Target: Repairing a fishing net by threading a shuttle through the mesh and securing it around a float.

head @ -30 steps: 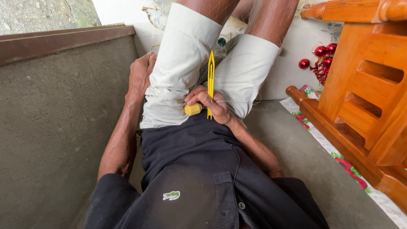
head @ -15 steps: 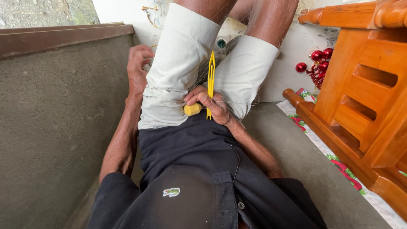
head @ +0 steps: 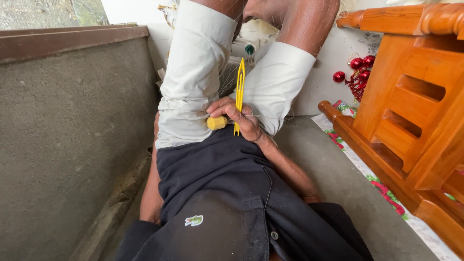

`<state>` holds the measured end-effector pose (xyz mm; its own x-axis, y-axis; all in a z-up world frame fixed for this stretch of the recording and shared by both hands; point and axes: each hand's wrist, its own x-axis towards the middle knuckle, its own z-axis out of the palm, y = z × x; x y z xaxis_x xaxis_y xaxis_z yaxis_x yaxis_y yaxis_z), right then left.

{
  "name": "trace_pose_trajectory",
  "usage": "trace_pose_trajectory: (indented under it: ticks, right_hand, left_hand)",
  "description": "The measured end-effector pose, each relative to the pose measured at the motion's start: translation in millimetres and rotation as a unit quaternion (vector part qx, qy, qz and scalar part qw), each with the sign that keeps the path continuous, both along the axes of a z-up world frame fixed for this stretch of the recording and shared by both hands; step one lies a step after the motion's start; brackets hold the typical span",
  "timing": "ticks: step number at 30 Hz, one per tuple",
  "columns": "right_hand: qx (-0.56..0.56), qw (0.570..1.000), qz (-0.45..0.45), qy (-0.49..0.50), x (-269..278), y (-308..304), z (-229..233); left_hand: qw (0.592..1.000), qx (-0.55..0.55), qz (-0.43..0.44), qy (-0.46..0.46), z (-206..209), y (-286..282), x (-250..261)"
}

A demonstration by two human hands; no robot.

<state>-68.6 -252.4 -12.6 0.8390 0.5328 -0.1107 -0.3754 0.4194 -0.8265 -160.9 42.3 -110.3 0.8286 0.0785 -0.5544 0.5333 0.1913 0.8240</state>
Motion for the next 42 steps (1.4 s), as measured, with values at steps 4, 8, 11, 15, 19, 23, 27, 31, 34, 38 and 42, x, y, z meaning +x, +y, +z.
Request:
trace_pose_trajectory:
  ticks: [4,8,11,15,19,23,27,31,34,38,42]
  right_hand:
    - [0.002,1.000,0.014,-0.009,1.9,-2.3,-2.0]
    - [-0.003,1.000,0.013,0.024,1.7,-4.4,-2.5]
    - [0.007,0.999,0.014,0.034,2.8,-0.4,1.8]
    - [0.005,1.000,-0.005,0.026,5.8,-2.9,7.0]
    - [0.008,0.999,-0.010,0.048,5.0,-4.8,5.4]
    - [0.005,0.998,0.003,0.056,2.1,-9.2,3.6]
    - [-0.003,0.998,0.009,0.069,6.6,-8.4,8.7]
    - [-0.015,0.997,0.007,0.081,3.3,-6.0,13.4]
    - [-0.031,0.997,0.015,0.068,-1.2,-5.4,14.1]
    - [-0.034,0.997,0.021,0.068,-4.8,-4.8,16.8]
    - [-0.049,0.997,0.023,0.049,-3.3,2.3,20.0]
  left_hand:
    - [0.999,0.031,0.008,0.029,-29.6,10.5,-47.1]
    - [0.991,0.089,-0.098,-0.034,27.1,18.3,15.1]
    - [0.989,0.044,-0.136,-0.044,7.7,26.5,25.1]
    - [0.984,0.052,-0.159,-0.061,6.6,15.8,50.3]
    - [0.977,0.017,-0.209,-0.043,7.2,10.7,63.4]
    - [0.970,-0.018,-0.240,-0.022,10.1,14.1,57.7]
    - [0.959,-0.048,-0.278,-0.016,3.5,22.6,64.8]
    - [0.941,-0.085,-0.327,0.001,-10.9,34.1,59.0]
    - [0.927,-0.110,-0.358,0.006,-21.6,41.9,58.5]
    - [0.911,-0.135,-0.388,0.015,-131.2,78.2,8.9]
    - [0.898,-0.183,-0.399,0.024,-160.7,94.5,-2.4]
